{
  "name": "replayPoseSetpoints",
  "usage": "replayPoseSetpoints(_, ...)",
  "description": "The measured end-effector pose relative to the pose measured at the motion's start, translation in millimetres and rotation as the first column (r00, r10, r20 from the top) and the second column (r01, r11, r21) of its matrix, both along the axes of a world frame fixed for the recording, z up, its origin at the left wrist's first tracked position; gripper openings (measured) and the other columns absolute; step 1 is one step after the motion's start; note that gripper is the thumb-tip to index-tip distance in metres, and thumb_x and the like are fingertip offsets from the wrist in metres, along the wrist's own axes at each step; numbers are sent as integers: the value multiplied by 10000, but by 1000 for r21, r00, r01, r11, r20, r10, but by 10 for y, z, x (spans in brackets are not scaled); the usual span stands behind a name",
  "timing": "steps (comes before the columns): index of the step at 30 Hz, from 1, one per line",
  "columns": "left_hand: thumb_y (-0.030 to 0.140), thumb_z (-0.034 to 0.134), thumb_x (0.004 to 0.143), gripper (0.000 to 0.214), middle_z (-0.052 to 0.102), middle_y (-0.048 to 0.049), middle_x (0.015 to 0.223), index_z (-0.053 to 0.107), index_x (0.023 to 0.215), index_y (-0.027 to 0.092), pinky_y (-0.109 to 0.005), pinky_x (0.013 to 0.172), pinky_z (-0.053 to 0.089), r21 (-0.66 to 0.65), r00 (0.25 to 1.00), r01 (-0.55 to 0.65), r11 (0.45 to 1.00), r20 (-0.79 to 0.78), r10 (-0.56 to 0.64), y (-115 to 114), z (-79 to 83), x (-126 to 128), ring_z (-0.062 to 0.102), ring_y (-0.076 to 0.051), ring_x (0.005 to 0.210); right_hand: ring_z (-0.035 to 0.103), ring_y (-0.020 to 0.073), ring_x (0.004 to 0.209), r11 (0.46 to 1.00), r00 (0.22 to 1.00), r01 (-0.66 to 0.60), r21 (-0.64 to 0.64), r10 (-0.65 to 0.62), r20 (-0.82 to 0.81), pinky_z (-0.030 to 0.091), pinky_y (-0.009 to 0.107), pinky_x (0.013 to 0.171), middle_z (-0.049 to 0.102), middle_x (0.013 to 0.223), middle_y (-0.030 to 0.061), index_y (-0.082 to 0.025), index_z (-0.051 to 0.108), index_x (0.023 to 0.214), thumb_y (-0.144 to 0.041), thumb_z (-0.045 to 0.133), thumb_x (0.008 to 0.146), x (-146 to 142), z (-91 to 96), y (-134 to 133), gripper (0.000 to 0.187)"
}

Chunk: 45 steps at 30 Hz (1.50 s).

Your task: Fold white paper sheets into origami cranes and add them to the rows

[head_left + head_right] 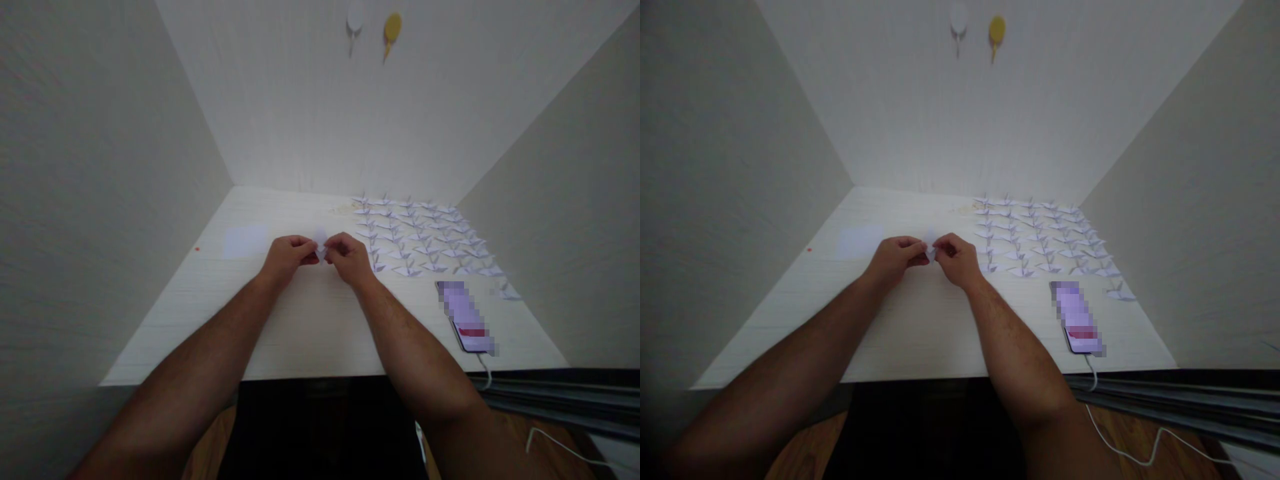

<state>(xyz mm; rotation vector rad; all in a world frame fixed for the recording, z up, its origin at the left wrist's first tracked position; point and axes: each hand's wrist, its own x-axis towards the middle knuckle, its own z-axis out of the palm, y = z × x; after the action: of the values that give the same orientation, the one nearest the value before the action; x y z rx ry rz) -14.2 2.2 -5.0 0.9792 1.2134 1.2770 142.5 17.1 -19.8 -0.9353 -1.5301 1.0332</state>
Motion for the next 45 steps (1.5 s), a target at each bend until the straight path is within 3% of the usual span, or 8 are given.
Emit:
replayPoseSetpoints(3,318,793,628,224,688,-45,656,688,684,128,-331,688,590,59,998,-1,998,-59,4,-6,-6,-1,654,-148,600,606,116,535,992,995,17,-128,-29,-95,489,234,505,620,609,-50,-210,566,828,-272,649,713,-10,54,-6,155)
replayPoseSetpoints(8,336,756,681,209,701,-43,674,681,715,144,-307,670,566,126,973,25,992,-229,5,-26,-6,2,667,-154,619,581,104,473,971,999,43,-237,-42,10,479,228,471,642,572,-7,-175,602,698,-354,659,745,2,110,-11,194)
replayPoseSetpoints(14,344,732,704,194,715,-53,698,697,716,154,-267,633,504,146,914,96,985,-405,-29,-43,14,-24,666,-157,645,597,101,501,983,998,32,-179,-23,53,466,212,489,667,596,-1,-166,636,722,-329,682,738,3,49,8,170)
replayPoseSetpoints(22,291,710,699,132,662,-11,594,689,654,168,-242,556,409,196,872,70,978,-488,35,-40,21,-34,568,-121,540,600,111,523,989,980,77,-122,-53,191,453,226,526,659,574,-5,-173,643,710,-284,647,771,-9,73,-28,127)
replayPoseSetpoints(31,287,705,691,131,641,4,585,674,648,168,-238,533,389,211,860,57,976,-507,60,-44,29,-13,537,-110,527,565,112,535,993,968,101,-61,-84,236,423,235,541,634,575,-16,-182,620,703,-286,621,778,-10,42,-11,128)
replayPoseSetpoints(36,268,754,638,126,609,22,532,671,615,175,-225,487,375,190,880,18,982,-468,74,-49,74,-8,498,-98,475,527,108,570,988,934,134,71,-150,324,399,240,559,624,615,-13,-185,618,694,-339,626,785,5,-19,21,179)
replayPoseSetpoints(41,239,741,644,106,615,20,535,673,591,177,-222,487,363,218,863,44,975,-500,73,-40,60,-1,498,-96,486,493,104,574,987,909,78,140,-128,396,368,247,570,591,604,-25,-181,615,677,-307,625,799,14,34,-9,175)
replayPoseSetpoints(45,217,719,660,103,630,14,545,667,583,173,-221,494,376,219,841,56,974,-536,72,-40,48,33,518,-100,494,471,104,555,983,886,123,139,-172,431,350,252,555,561,569,-33,-183,584,626,-251,635,770,15,85,-28,167)
